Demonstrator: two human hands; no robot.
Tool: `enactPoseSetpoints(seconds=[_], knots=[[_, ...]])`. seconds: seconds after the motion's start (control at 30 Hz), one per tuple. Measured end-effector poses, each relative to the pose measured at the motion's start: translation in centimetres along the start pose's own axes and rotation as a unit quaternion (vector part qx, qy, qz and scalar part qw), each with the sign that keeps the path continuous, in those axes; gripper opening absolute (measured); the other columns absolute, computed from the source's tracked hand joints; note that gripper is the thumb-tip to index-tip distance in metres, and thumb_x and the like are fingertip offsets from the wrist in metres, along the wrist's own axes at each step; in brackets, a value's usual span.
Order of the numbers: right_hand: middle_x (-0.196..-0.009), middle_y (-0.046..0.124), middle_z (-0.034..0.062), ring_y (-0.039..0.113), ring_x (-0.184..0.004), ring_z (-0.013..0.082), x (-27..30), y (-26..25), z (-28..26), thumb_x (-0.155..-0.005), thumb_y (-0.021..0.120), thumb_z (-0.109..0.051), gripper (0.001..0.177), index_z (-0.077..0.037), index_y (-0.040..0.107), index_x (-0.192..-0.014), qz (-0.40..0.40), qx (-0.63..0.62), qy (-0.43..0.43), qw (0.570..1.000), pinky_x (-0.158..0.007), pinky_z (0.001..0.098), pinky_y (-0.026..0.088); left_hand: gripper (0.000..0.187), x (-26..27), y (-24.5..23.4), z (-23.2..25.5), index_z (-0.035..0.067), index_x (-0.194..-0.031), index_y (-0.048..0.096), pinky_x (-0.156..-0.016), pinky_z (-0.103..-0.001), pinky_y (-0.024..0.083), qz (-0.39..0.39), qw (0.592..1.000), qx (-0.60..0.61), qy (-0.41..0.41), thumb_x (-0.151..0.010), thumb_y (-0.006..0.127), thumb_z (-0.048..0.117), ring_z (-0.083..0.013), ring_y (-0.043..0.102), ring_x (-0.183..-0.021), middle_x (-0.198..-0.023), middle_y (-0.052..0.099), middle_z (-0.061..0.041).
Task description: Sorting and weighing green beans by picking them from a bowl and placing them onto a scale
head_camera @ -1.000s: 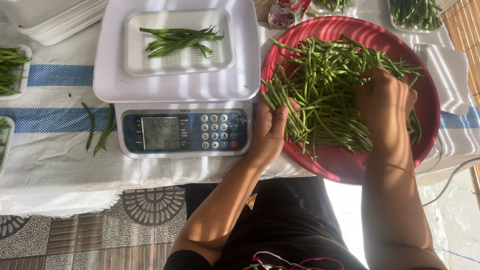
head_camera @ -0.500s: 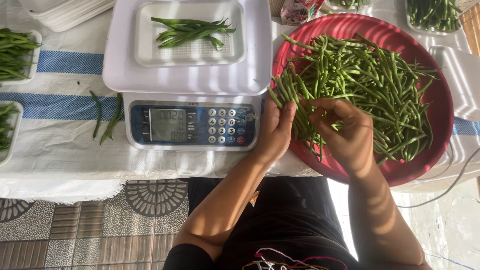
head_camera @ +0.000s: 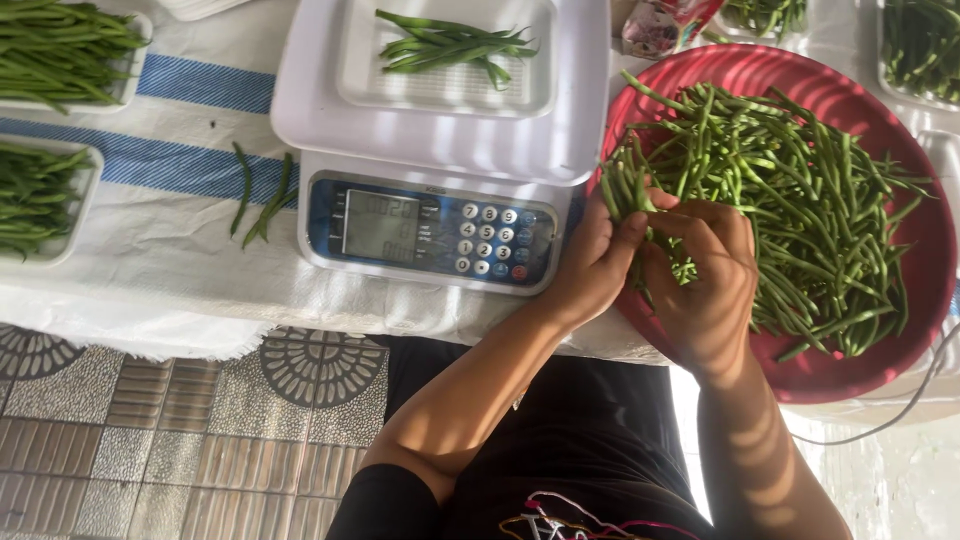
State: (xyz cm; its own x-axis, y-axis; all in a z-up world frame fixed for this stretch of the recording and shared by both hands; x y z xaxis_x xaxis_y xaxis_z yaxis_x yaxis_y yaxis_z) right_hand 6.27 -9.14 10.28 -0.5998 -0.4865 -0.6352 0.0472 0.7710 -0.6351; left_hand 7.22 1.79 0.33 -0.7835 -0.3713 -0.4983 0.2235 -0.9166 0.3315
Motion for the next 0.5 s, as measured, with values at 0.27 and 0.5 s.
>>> enactPoseSetpoints(seconds=[0.27,0.5], knots=[[-0.114,0.064,0.0262,0.067,-0.099,0.0391,1.3,0.9,2.9,-0.092,0.077,0.008,0.025,0.008,0.064,-0.113,-0.013,-0.126,0.096,0.987,-0.082,0.0435,0.056,0.03,0.2,0.6,0.1,0.004,-0.142,0.052,-0.107,-0.035,0.053,-0.04,0.998,0.049,0.0,-0.114,0.045,0.015,-0.0173,0.066,-0.12,-0.125,0.07,-0.008],[-0.11,0.059,0.0304,0.061,-0.1,0.0576,1.8,2.1,3.8,-0.097,0.07,-0.002,0.038,0.004,0.06,-0.133,-0.109,-0.006,0.12,0.987,-0.079,0.0617,0.051,0.04,0.2,1.0,1.9,0.005,-0.151,0.04,-0.093,-0.03,0.054,-0.068,0.996,0.052,0.034,-0.113,0.046,0.018,-0.01,0.054,-0.11,-0.123,0.058,-0.005]])
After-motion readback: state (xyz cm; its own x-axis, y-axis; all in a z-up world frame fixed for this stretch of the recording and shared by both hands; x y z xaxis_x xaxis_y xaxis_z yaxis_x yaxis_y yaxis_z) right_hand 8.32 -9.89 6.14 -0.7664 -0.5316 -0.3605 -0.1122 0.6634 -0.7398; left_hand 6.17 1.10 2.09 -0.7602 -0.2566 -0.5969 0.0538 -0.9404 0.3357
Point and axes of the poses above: each hand's wrist, its own x-axis away from the middle knuckle, its own y-axis out of the palm, z = x × y, the point moved 7 cm from there along -x, towards the middle knuckle
